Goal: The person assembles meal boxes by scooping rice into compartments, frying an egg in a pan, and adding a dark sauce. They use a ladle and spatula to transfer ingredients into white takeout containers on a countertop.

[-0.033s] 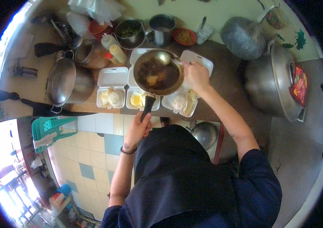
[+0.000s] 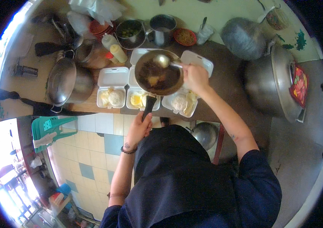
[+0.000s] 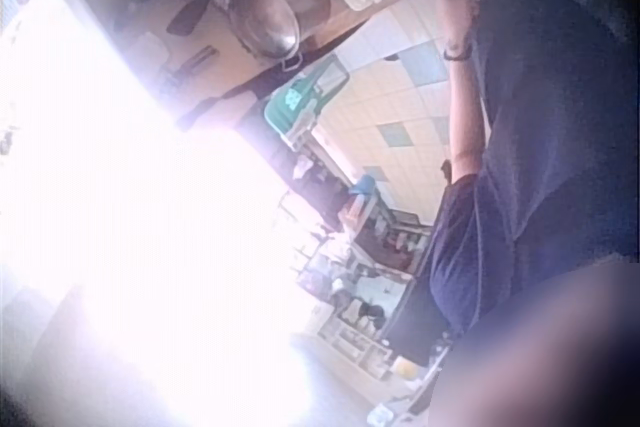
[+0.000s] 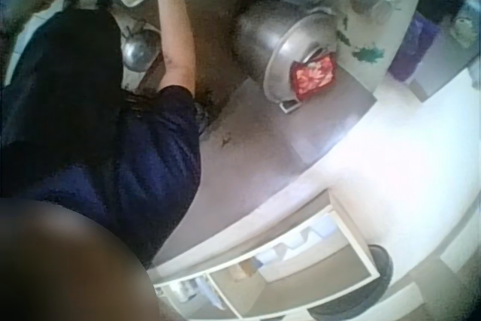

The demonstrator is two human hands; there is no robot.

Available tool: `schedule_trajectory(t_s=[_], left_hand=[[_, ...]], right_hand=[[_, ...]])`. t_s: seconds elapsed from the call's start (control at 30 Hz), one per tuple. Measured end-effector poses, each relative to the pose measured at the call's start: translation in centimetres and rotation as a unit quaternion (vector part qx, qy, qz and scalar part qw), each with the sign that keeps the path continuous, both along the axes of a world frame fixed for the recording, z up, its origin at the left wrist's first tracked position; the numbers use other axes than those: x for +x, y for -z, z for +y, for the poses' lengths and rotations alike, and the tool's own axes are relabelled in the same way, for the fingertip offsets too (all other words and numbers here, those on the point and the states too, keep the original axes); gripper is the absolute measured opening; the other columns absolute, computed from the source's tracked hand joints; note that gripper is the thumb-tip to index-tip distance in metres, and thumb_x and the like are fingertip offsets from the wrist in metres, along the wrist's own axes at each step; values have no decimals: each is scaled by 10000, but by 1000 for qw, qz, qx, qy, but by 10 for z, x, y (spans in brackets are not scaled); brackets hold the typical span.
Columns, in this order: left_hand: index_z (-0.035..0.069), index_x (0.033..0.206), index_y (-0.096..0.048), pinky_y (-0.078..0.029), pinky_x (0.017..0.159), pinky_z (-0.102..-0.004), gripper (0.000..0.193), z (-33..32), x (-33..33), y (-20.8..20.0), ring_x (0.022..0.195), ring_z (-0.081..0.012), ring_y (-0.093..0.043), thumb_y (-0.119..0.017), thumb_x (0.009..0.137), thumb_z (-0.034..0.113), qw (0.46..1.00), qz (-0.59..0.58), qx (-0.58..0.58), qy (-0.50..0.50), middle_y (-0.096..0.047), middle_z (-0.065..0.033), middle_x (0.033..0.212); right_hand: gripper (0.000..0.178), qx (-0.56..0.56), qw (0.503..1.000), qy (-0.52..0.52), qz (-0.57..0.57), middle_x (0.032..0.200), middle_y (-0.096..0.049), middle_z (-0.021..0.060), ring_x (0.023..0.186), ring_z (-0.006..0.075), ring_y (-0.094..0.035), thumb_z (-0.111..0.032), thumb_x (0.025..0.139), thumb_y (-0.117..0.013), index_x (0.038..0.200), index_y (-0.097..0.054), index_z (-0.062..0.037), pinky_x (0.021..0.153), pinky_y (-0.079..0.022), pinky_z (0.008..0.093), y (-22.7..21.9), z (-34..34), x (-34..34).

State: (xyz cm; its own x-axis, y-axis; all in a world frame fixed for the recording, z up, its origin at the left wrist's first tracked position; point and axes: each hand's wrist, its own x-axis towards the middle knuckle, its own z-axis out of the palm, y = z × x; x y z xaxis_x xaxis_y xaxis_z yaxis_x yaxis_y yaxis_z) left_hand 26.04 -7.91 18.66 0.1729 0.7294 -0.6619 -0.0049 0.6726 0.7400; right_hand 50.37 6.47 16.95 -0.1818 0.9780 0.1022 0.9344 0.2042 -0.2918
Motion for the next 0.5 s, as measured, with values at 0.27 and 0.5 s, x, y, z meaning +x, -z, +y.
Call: schedule_trajectory(t_s=[0.27,0.5], left_hand=[[70,897,-447,-322,399,-208,255,12,1,3,460,-48,-392,-529,965,302,1000,-7,10,2,-447,22,634],[74,883,-446,-319,397,-209,243,17,-5,3,461,-48,-391,-530,965,287,1000,-18,-5,-14,-437,26,617]], right_hand=[[210,-189,971,0,145,839,-681,124,751,323,-646,-178,834,-584,981,-734,-202,679,-505,422,15,-3,6],[195,-205,963,0,173,828,-695,115,739,286,-659,-222,845,-614,1001,-731,-229,683,-499,367,22,28,37]])
